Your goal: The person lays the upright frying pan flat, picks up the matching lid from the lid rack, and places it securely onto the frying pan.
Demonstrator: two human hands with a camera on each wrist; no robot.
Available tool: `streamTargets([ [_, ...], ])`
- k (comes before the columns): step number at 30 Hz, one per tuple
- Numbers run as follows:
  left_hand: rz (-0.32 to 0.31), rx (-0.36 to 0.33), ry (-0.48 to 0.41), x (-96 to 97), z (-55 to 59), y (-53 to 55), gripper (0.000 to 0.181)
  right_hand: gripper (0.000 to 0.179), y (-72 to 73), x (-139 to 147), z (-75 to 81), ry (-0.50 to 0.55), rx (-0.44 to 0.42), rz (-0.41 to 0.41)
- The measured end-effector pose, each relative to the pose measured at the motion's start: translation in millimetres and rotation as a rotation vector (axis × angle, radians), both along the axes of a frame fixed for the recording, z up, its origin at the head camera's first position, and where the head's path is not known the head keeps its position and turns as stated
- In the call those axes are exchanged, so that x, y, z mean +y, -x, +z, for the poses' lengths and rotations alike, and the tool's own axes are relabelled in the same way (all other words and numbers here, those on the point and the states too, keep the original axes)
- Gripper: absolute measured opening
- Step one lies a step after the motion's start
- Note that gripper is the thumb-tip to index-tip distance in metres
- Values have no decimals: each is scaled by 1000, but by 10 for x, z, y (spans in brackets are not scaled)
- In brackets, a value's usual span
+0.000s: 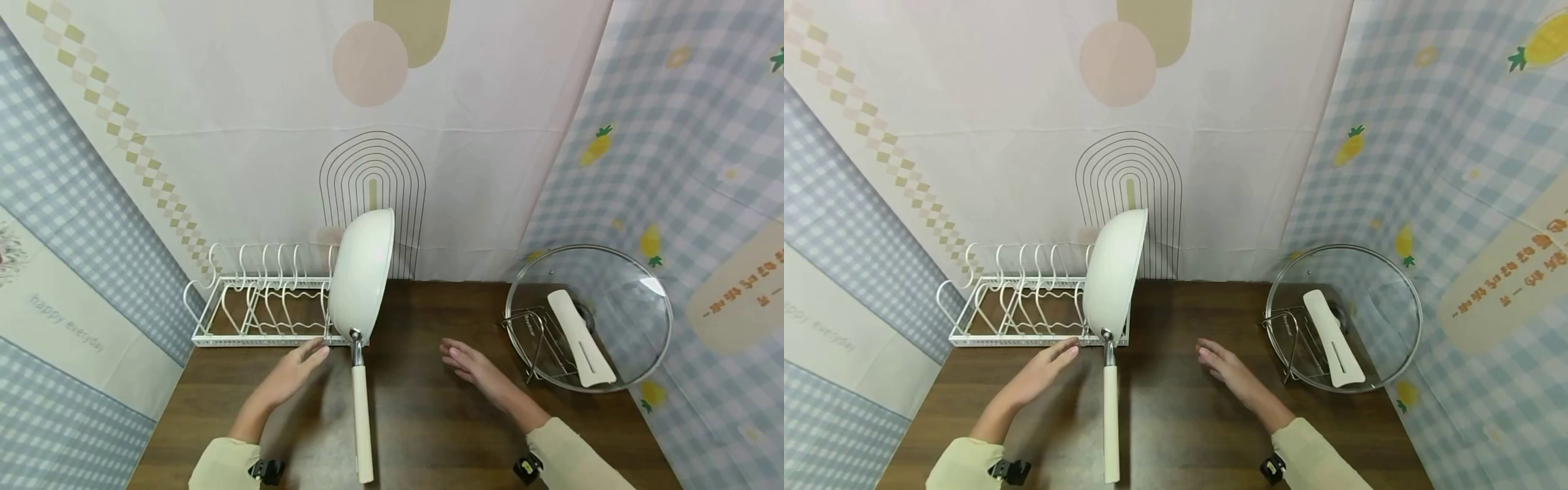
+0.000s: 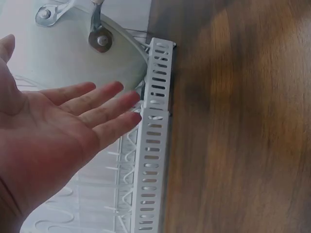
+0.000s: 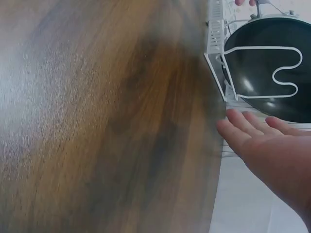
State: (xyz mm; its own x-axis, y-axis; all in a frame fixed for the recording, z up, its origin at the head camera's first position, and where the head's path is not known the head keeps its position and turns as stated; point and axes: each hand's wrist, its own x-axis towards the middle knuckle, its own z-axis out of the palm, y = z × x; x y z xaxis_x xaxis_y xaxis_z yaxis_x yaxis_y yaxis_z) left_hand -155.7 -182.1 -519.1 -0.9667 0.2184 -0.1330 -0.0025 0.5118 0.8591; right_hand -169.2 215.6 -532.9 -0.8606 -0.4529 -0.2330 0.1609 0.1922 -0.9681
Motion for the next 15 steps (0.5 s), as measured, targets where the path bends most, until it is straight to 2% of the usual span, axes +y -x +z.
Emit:
streamTargets([
  [4,-22,-57,-109,9,-24,20,68,65,2,-11,9,132,-102,90],
  [11,-76,-182,-249,6,-116,27,70,70,-33,-57,-23,222,-264,181],
  [15,-134,-241,-353,13,-145,35,71,70,-56,-103,-67,277,-304,215],
])
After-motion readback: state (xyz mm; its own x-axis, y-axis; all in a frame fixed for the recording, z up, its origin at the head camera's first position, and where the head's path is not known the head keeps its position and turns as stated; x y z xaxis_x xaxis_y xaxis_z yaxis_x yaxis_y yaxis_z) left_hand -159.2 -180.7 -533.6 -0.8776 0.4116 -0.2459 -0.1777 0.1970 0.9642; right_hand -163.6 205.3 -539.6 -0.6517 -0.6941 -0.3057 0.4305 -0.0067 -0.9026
